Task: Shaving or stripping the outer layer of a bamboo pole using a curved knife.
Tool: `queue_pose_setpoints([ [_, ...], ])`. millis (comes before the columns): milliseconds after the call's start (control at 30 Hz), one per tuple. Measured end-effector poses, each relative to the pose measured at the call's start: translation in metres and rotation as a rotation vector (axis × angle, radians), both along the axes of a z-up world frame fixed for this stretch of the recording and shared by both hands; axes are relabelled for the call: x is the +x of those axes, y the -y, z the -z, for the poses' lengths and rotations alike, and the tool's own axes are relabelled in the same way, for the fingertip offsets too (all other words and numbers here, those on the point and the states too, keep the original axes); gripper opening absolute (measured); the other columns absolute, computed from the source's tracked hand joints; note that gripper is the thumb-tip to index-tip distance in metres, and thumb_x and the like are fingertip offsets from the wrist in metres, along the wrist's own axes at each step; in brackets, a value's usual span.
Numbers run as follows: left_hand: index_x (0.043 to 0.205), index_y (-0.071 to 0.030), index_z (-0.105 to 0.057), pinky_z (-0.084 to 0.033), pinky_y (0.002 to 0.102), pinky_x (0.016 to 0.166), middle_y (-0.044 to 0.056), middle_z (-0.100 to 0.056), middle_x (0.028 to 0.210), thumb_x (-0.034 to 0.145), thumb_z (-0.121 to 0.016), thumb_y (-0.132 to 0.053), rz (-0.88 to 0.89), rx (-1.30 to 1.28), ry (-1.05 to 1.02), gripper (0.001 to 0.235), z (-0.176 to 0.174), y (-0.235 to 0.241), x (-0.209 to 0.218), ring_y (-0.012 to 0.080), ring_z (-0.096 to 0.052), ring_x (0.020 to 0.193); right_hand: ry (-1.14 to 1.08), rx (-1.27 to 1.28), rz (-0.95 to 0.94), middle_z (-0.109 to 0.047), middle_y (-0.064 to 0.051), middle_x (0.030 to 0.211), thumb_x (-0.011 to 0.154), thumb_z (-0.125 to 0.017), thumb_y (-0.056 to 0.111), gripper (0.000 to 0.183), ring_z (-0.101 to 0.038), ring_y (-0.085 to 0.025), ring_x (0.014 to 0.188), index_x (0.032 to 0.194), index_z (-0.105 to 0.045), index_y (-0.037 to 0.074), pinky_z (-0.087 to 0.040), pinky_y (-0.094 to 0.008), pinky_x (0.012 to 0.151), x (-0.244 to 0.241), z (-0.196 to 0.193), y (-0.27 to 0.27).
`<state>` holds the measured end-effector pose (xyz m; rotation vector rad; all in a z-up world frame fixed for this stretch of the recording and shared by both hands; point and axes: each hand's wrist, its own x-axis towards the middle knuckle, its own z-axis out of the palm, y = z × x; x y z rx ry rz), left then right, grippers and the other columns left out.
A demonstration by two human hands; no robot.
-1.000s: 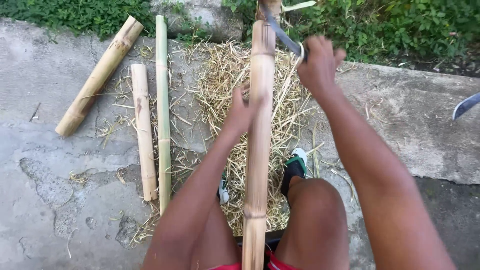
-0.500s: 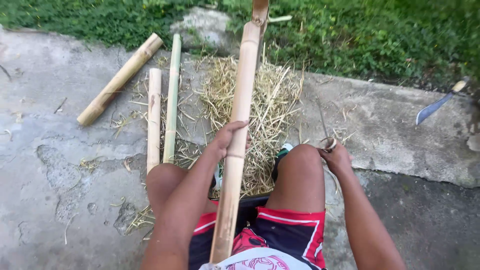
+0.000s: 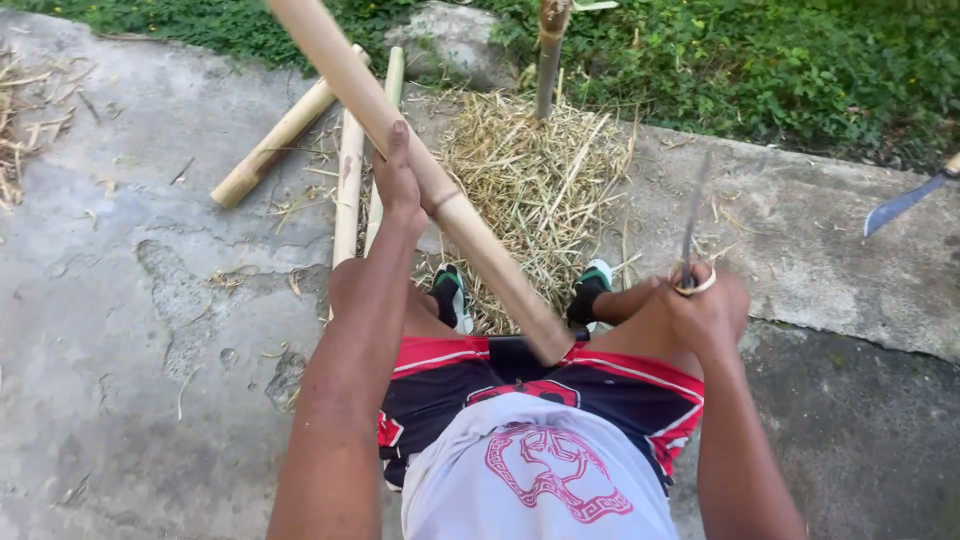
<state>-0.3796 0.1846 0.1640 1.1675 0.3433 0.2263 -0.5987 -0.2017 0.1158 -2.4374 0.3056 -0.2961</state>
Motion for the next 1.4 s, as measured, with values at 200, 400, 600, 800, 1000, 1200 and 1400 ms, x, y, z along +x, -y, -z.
queue_pose_setpoints([
  [200, 0.139, -0.02, -0.031, -0.047, 0.069, 0.099, 0.007, -0.053, 0.126, 0.074, -0.079, -0.04, 0.299, -0.147, -0.034, 0.083, -0.046, -0.016, -0.049, 0.0334, -0.052, 0.126, -0.031, 0.884, 0.16, -0.062, -0.001, 0.074, 0.093, -0.076, 0.017, 0.023, -0.05, -0.006, 0.054, 0.09, -0.054, 0.011, -0.036, -0.023, 0.047, -0.03, 0.055, 0.005],
  [400, 0.144, -0.013, -0.043, -0.054, 0.049, 0.106, 0.012, -0.057, 0.137, 0.087, -0.079, -0.04, 0.433, 0.148, 0.176, 0.072, -0.008, -0.028, -0.062, 0.0256, -0.061, 0.126, 0.059, 0.956, 0.038, -0.062, -0.001, 0.076, 0.097, -0.075, 0.017, 0.025, -0.05, -0.005, 0.055, 0.089, -0.052, 0.011, -0.038, -0.021, 0.049, -0.031, 0.055, 0.0],
  [600, 0.141, 0.014, -0.046, -0.034, 0.045, 0.072, 0.023, -0.042, 0.097, 0.102, -0.077, -0.038, 0.122, 0.019, 0.136, 0.072, 0.014, -0.037, -0.074, 0.0326, -0.037, 0.086, -0.075, 1.174, 0.067, -0.062, -0.004, 0.073, 0.096, -0.074, 0.017, 0.024, -0.054, -0.01, 0.054, 0.086, -0.052, 0.009, -0.04, -0.026, 0.048, -0.049, 0.026, -0.035],
  [800, 0.139, -0.005, -0.042, -0.063, 0.044, 0.095, 0.02, -0.062, 0.125, 0.07, -0.071, -0.074, -0.056, -0.226, -0.006, 0.102, -0.009, -0.062, -0.112, 0.0342, -0.076, 0.105, -0.177, 1.571, -0.083, -0.061, -0.008, 0.077, 0.094, -0.074, 0.007, 0.018, -0.061, -0.017, 0.066, 0.092, -0.056, 0.005, -0.061, -0.037, 0.076, -0.053, 0.068, -0.069],
  [1000, 0.134, 0.001, -0.057, -0.06, 0.045, 0.091, 0.02, -0.062, 0.119, 0.068, -0.067, -0.084, -0.11, -0.438, -0.316, 0.108, 0.036, -0.097, -0.131, 0.0342, -0.07, 0.103, -0.204, 1.472, 0.108, -0.071, -0.012, 0.095, 0.092, -0.069, 0.01, 0.013, -0.072, -0.024, 0.083, 0.101, -0.061, 0.004, -0.059, -0.037, 0.075, -0.032, 0.052, -0.082],
  [1200, 0.13, -0.004, -0.059, -0.062, 0.045, 0.096, 0.014, -0.062, 0.121, 0.072, -0.077, -0.064, -0.182, -0.532, -0.325, 0.086, 0.042, -0.092, -0.152, 0.0284, -0.066, 0.112, -0.039, 1.546, 0.089, -0.072, -0.02, 0.108, 0.097, -0.066, 0.008, 0.019, -0.074, -0.03, 0.094, 0.104, -0.049, 0.004, -0.062, -0.044, 0.085, -0.01, 0.038, -0.072],
  [1400, 0.129, -0.006, -0.06, -0.062, 0.04, 0.095, 0.011, -0.063, 0.12, 0.069, -0.078, -0.062, -0.092, -0.527, -0.277, 0.084, 0.019, -0.07, -0.169, 0.0242, -0.067, 0.107, -0.008, 1.576, 0.053, -0.07, -0.022, 0.111, 0.097, -0.069, 0.01, 0.017, -0.075, -0.031, 0.096, 0.103, -0.055, 0.003, -0.062, -0.046, 0.089, -0.002, 0.037, -0.087],
])
